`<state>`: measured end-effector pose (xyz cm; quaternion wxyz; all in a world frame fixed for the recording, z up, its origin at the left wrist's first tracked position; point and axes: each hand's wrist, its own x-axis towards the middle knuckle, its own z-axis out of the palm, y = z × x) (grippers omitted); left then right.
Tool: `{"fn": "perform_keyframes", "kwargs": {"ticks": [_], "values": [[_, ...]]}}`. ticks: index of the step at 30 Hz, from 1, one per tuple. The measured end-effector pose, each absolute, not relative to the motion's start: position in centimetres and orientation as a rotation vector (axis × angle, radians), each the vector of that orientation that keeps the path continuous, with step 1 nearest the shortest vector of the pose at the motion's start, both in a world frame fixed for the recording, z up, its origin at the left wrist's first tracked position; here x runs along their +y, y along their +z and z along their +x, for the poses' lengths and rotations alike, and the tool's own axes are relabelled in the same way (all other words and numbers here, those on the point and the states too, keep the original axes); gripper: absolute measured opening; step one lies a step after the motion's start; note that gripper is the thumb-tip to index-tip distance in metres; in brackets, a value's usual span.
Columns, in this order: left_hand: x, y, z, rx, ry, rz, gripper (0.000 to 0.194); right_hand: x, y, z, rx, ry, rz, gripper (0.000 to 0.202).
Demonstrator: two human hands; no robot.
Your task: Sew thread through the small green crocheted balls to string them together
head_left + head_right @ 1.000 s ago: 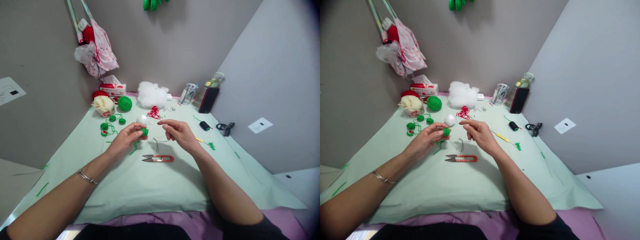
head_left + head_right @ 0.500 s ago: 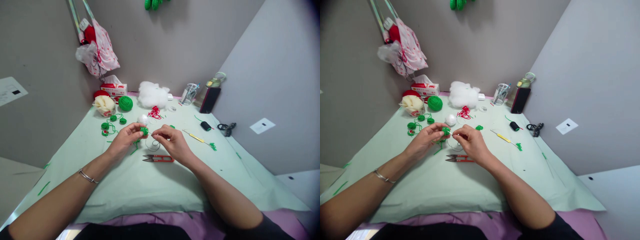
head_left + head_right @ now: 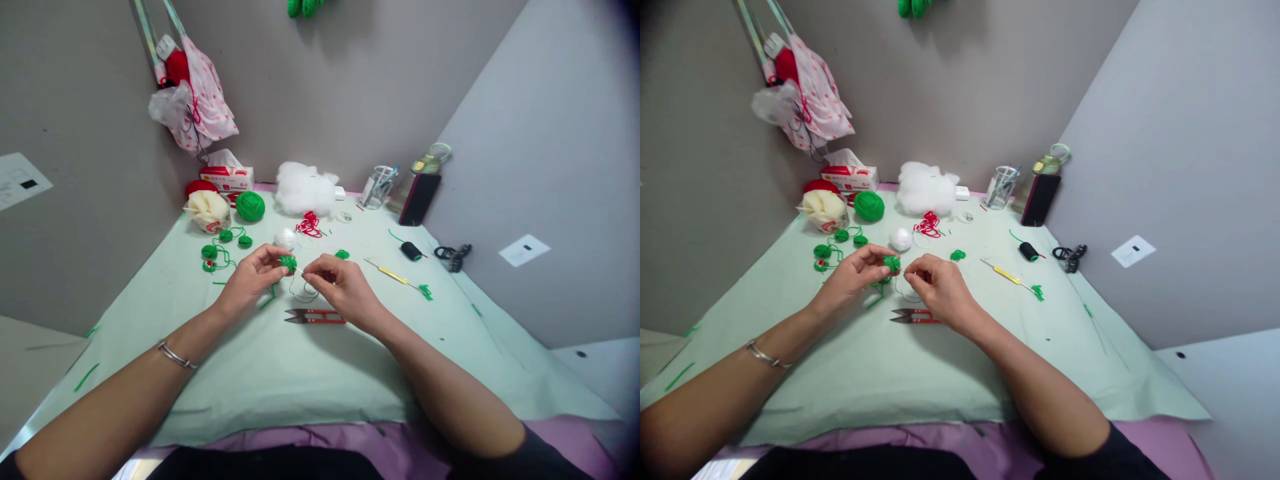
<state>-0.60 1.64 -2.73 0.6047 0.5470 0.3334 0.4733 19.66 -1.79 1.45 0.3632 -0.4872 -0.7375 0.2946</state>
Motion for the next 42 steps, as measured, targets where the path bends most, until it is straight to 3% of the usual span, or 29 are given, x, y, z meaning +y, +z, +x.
{"fn": "perform_keyframes", "kwargs": {"ticks": [12,23,28,33,39,42], "values": [[0.8,-1.1,0.0,0.709,1.056,1.016,0.026,-1.3,0.3,18.8,-1.600,1.208,-1.077,0.021],[0.8,-1.8,0.3,0.798,1.128,1.321,0.026,-1.1,0.4,18.9,-1.478,1.288,-1.118,0.023],[0.8,-2.3,0.4,0.807,1.104,1.407,0.024,-1.7,-0.3,18.7,-1.729,0.926,-1.126,0.008],[0.7,-2.2,0.3,0.807,1.023,1.464,0.024,-1.8,-0.1,18.7,-1.862,0.644,-1.173,0.009],[1.0,-1.8,0.0,0.835,0.899,1.478,0.032,0.2,2.0,21.1,-1.270,1.317,-1.049,0.019],[1.4,-2.3,-0.2,0.837,0.885,1.431,0.033,2.1,3.2,24.7,-1.046,1.394,-1.027,0.029]]}}
